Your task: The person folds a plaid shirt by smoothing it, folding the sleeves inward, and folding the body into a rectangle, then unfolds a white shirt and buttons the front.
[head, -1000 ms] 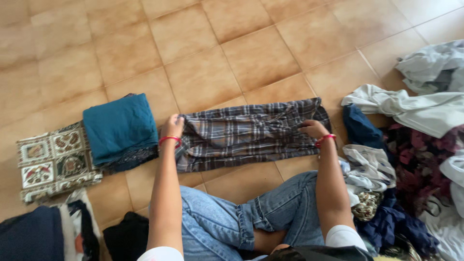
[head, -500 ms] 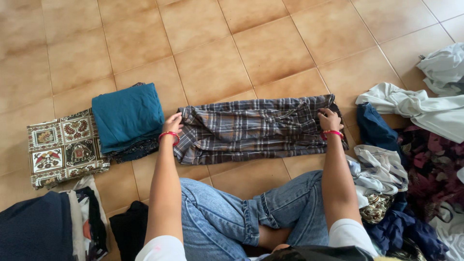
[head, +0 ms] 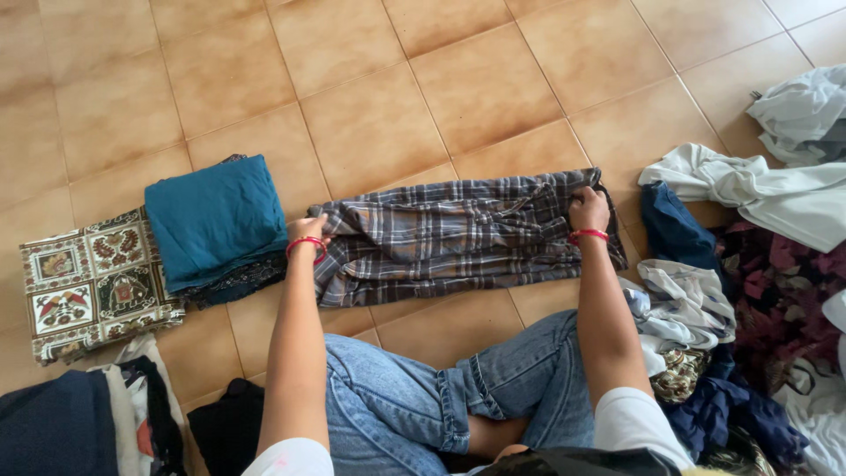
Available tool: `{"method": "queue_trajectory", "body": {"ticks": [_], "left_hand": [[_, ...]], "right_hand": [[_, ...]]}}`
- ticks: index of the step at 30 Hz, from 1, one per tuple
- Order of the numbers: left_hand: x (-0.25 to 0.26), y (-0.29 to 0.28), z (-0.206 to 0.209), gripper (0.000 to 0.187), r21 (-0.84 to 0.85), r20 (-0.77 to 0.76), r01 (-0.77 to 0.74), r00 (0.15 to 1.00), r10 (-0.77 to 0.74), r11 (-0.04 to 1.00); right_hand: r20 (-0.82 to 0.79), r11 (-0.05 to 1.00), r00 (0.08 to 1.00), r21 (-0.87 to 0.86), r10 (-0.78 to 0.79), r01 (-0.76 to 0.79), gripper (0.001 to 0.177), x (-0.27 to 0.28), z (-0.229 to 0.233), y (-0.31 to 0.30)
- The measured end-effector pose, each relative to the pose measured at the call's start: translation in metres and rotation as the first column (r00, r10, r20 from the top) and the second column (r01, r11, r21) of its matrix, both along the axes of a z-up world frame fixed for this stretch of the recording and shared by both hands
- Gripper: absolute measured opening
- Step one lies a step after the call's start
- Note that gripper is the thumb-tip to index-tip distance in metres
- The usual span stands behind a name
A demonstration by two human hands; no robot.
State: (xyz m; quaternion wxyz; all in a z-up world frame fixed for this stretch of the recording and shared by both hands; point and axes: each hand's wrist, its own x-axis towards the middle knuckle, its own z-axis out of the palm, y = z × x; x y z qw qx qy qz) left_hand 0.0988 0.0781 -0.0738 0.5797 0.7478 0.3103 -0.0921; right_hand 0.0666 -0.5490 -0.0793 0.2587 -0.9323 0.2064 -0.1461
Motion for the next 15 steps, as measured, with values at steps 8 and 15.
{"method": "queue_trajectory", "body": {"ticks": [8, 15], "left_hand": [[-0.005, -0.008, -0.001, 0.053, 0.214, 0.043, 0.226, 0.970, -0.240, 0.950], [-0.007, -0.009, -0.005, 0.024, 0.583, 0.118, 0.050, 0.982, -0.145, 0.811]], "right_hand": [[-0.219, 0.994, 0.975, 0.106, 0.030, -0.007, 0.038, 0.013, -0.003, 0.000], [0.048, 0.992, 0.996, 0.101, -0.081, 0.076, 0.026, 0.012, -0.004, -0.012]]}}
